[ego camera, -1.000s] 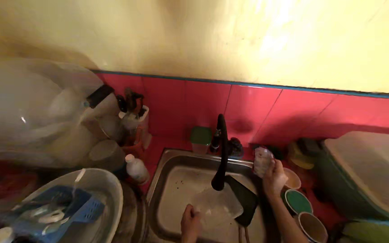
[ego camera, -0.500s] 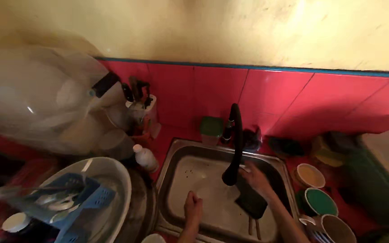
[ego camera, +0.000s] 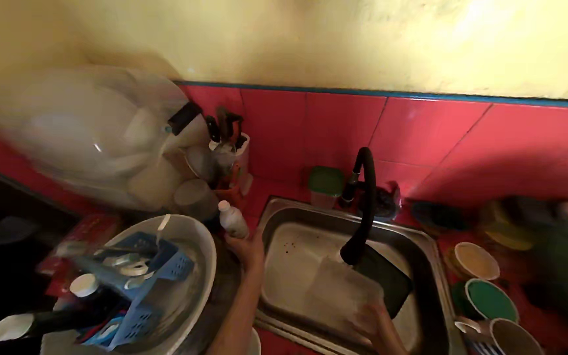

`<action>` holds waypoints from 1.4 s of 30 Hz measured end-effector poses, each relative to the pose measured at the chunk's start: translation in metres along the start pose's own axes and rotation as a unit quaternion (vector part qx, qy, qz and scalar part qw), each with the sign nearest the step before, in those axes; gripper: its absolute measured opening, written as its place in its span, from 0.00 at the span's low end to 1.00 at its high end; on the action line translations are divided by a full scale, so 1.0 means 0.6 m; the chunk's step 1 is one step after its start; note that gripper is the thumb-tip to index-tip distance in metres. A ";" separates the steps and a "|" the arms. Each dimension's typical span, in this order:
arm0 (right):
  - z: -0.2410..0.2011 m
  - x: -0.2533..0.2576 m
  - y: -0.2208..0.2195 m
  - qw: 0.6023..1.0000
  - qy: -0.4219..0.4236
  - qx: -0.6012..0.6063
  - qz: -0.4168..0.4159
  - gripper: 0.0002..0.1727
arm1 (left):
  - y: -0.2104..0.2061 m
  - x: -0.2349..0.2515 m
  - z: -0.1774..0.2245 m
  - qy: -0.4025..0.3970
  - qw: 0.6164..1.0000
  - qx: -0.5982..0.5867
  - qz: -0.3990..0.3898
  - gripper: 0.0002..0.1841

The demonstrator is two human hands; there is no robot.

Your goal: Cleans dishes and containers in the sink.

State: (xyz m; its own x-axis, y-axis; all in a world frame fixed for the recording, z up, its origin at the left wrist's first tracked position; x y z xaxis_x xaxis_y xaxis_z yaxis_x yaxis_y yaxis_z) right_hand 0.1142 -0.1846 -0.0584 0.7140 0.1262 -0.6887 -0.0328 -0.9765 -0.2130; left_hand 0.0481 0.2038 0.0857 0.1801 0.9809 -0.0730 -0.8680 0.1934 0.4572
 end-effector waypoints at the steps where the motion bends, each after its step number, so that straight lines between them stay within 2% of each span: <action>1: 0.003 0.002 0.009 1.000 0.008 0.006 0.003 0.37 | 0.005 0.018 0.005 0.009 0.999 -0.001 0.030 0.56; 6: -0.006 -0.011 0.025 1.000 -0.002 -0.007 0.027 0.36 | -0.022 0.084 -0.024 0.069 0.995 0.055 0.050 0.53; 8: -0.011 -0.016 0.025 0.999 -0.007 -0.015 0.031 0.33 | -0.031 0.097 -0.037 0.067 0.995 0.064 0.048 0.55; 12: -0.005 -0.026 0.023 1.000 -0.006 -0.018 0.017 0.35 | -0.026 0.102 -0.042 0.047 0.994 0.093 0.040 0.52; 14: 0.003 -0.027 0.014 0.999 -0.005 -0.045 0.003 0.35 | -0.021 0.092 -0.034 0.011 0.994 0.099 0.033 0.50; 17: 0.011 -0.030 -0.003 0.999 -0.004 -0.037 -0.003 0.38 | -0.013 0.050 -0.007 -0.095 0.993 0.071 0.003 0.49; 19: 0.017 -0.047 -0.024 0.999 -0.022 -0.042 -0.021 0.37 | -0.003 0.011 0.015 -0.174 0.983 0.050 -0.019 0.49; 22: 0.024 -0.056 -0.052 0.998 -0.023 -0.046 -0.033 0.36 | 0.015 -0.047 0.040 -0.254 0.961 0.082 -0.075 0.48; 27: 0.028 -0.048 -0.102 0.998 0.005 -0.031 -0.054 0.40 | 0.031 -0.102 0.045 -0.341 0.887 0.251 -0.187 0.44; 31: 0.025 -0.044 -0.140 0.997 -0.008 -0.026 -0.074 0.41 | 0.033 -0.128 0.051 -0.390 0.770 0.432 -0.263 0.44; 33: 0.020 -0.042 -0.150 0.997 -0.011 -0.032 -0.072 0.41 | 0.031 -0.135 0.048 -0.430 0.735 0.459 -0.254 0.44; 37: 0.018 -0.037 -0.151 0.996 0.004 -0.053 -0.068 0.39 | 0.028 -0.140 0.044 -0.474 0.707 0.478 -0.219 0.40; 40: 0.018 -0.041 -0.154 0.996 0.001 -0.050 -0.070 0.40 | 0.026 -0.148 0.060 -0.502 0.685 0.492 -0.192 0.34; 42: 0.017 -0.051 -0.162 0.997 0.000 -0.046 -0.069 0.40 | 0.023 -0.152 0.073 -0.514 0.663 0.509 -0.191 0.33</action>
Point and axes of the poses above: each hand's wrist, its own x-axis towards the middle knuckle, its own y-axis out of the back of the hand, z = x × y, the point moved 7 cm from there along x, towards the middle knuckle, and after that the axes turned 11 degrees about x, right-handed, at the moved point
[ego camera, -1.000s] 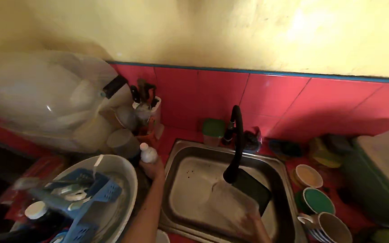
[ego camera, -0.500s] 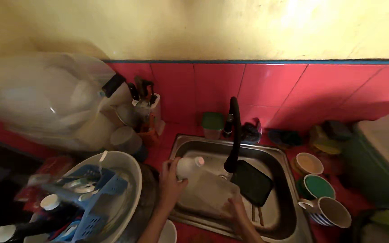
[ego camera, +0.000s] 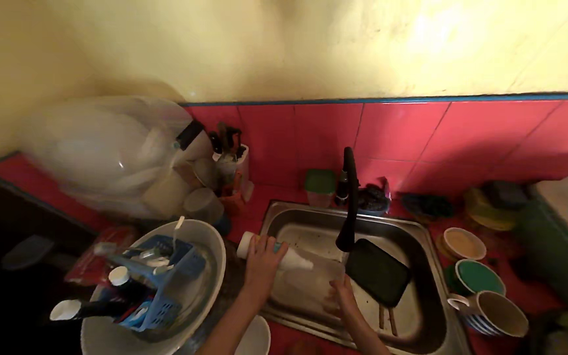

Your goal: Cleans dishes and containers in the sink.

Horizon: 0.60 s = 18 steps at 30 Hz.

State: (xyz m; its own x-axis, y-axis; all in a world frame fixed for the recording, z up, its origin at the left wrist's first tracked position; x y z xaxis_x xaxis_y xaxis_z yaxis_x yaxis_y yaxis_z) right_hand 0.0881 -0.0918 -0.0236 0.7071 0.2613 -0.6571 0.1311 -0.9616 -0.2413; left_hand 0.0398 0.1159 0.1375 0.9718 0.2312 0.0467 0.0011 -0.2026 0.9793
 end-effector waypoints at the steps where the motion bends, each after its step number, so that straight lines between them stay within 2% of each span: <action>1: 0.002 -0.002 -0.003 1.000 0.002 0.003 -0.001 0.40 | 0.005 0.005 0.002 -0.011 1.000 0.010 -0.011 0.35; 6: 0.007 -0.009 -0.013 1.000 -0.005 0.022 0.001 0.42 | 0.034 0.028 0.009 -0.058 0.997 0.033 -0.025 0.36; 11: 0.011 -0.006 -0.017 0.999 -0.005 0.048 -0.003 0.44 | 0.076 0.042 0.013 -0.082 0.994 0.060 0.043 0.33; 15: 0.003 -0.011 -0.034 0.998 0.001 0.060 -0.015 0.44 | 0.108 0.043 0.011 -0.085 0.992 0.075 0.062 0.31; 18: -0.004 -0.011 -0.047 0.998 0.004 0.056 -0.018 0.44 | 0.130 0.039 0.012 -0.093 0.985 0.084 0.117 0.29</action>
Point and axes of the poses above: each hand's wrist, its own x-axis towards the middle knuckle, its own y-axis out of the back of the hand, z = x × y, the point moved 7 cm from there along x, towards the middle knuckle, and after that the axes turned 11 degrees about x, right-handed, at the moved point
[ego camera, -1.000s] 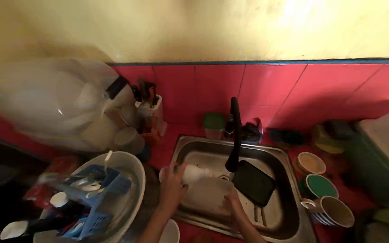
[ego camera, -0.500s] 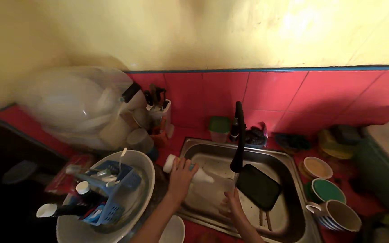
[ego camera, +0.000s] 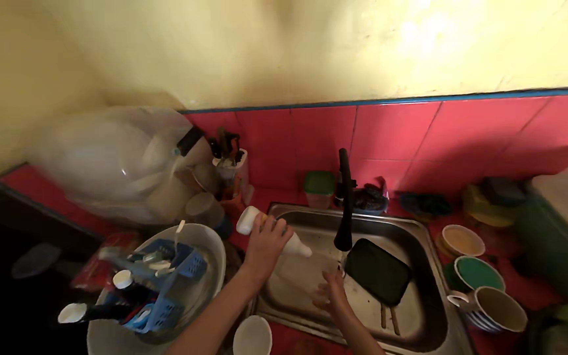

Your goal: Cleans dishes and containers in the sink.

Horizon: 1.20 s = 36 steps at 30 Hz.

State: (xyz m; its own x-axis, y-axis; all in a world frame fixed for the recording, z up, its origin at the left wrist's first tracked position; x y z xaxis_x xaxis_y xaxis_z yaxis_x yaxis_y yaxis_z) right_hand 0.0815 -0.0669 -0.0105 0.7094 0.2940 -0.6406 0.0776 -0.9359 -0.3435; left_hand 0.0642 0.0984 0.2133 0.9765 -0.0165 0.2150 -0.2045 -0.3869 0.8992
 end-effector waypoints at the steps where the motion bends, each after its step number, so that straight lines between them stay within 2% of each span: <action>1: -0.003 0.000 -0.005 1.000 0.002 -0.001 -0.003 0.43 | 0.008 0.000 -0.001 -0.002 1.000 0.008 0.024 0.28; 9: -0.021 -0.002 -0.035 1.000 0.005 0.010 -0.018 0.42 | 0.046 0.004 -0.030 -0.001 0.993 0.051 0.103 0.25; 16: -0.023 0.000 -0.033 1.000 0.000 0.016 -0.007 0.43 | 0.066 0.015 -0.066 0.025 0.994 0.079 0.071 0.26; 20: -0.028 -0.001 -0.025 1.000 0.002 0.015 -0.001 0.43 | 0.052 0.016 -0.082 0.036 0.997 0.074 0.005 0.26; 30: -0.016 0.003 -0.031 0.999 -0.002 0.029 -0.017 0.44 | 0.043 0.001 -0.039 0.021 0.998 0.006 0.059 0.25; 36: -0.033 0.013 -0.023 1.000 0.015 0.027 0.003 0.43 | 0.033 -0.005 -0.026 0.029 0.996 0.020 0.086 0.26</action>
Point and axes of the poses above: each hand's wrist, its own x-axis towards the middle knuckle, its own y-axis out of the back of the hand, z = x × y, the point moved 7 cm from there along x, towards the middle knuckle, and after that the axes turned 11 degrees about x, right-handed, at the moved point
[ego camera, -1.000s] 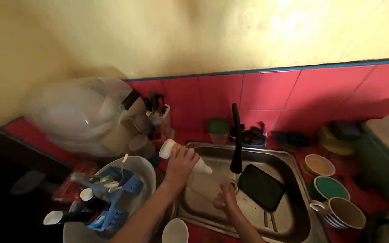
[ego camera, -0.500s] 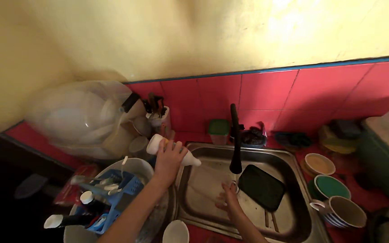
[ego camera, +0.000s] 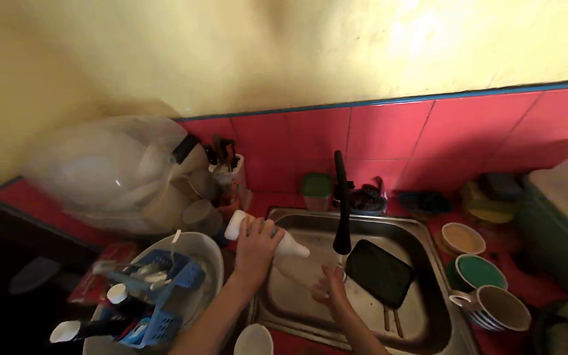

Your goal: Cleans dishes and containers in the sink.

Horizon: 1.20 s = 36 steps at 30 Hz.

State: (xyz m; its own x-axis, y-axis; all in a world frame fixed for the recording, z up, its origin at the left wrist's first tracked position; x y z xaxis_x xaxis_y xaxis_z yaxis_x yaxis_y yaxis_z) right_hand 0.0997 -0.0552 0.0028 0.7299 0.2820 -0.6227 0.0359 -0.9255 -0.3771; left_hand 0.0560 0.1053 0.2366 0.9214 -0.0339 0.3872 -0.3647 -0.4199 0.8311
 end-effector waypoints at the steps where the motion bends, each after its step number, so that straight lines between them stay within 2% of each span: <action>1: 0.000 0.001 0.003 1.000 0.000 -0.005 -0.002 0.43 | -0.004 -0.002 0.000 0.007 1.000 -0.007 -0.001 0.26; 6: 0.004 0.005 0.035 1.000 0.004 0.009 0.008 0.41 | -0.039 -0.013 -0.011 0.098 0.987 -0.100 -0.075 0.31; 9: 0.010 0.012 0.067 1.000 -0.001 -0.012 0.016 0.39 | -0.077 -0.024 -0.016 0.188 0.953 -0.190 -0.145 0.35; 12: 0.006 0.023 0.105 0.999 0.016 -0.003 0.041 0.38 | -0.118 -0.039 -0.022 0.296 0.887 -0.321 -0.148 0.37; 15: 0.000 0.028 0.133 0.998 0.037 -0.016 0.049 0.38 | -0.168 -0.062 -0.036 0.408 0.788 -0.446 -0.121 0.46; 18: -0.003 0.033 0.145 0.997 0.045 -0.040 0.043 0.39 | -0.236 -0.086 -0.054 0.491 0.725 -0.481 -0.045 0.48; 21: 0.001 0.029 0.144 0.998 0.035 -0.027 0.040 0.40 | -0.283 -0.105 -0.084 0.575 0.674 -0.463 0.025 0.48; 25: 0.020 0.036 0.136 0.999 0.030 -0.024 0.028 0.42 | -0.294 -0.115 -0.120 0.647 0.665 -0.373 0.026 0.47; 28: 0.031 0.038 0.112 1.000 0.010 -0.006 0.028 0.42 | -0.298 -0.117 -0.132 0.679 0.644 -0.351 0.030 0.46; 32: 0.042 0.060 0.102 0.999 0.025 0.007 0.035 0.43 | -0.317 -0.118 -0.136 0.698 0.630 -0.341 -0.002 0.45; 36: 0.037 0.071 0.103 0.998 0.044 -0.019 0.036 0.41 | -0.340 -0.119 -0.134 0.705 0.632 -0.322 -0.021 0.44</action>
State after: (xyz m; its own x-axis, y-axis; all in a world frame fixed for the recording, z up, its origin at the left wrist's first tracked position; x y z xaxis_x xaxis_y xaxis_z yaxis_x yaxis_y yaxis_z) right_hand 0.1176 -0.0947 -0.0624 0.7882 0.1934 -0.5843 0.0067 -0.9520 -0.3060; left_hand 0.0537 0.2662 0.0715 0.0633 0.9969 -0.0467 -0.7418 0.0783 0.6660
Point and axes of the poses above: each hand's wrist, its own x-axis towards the middle knuckle, its own y-axis out of the back of the hand, z = x × y, the point moved 7 cm from there along x, towards the middle knuckle, and after that the axes turned 11 degrees about x, right-handed, at the moved point
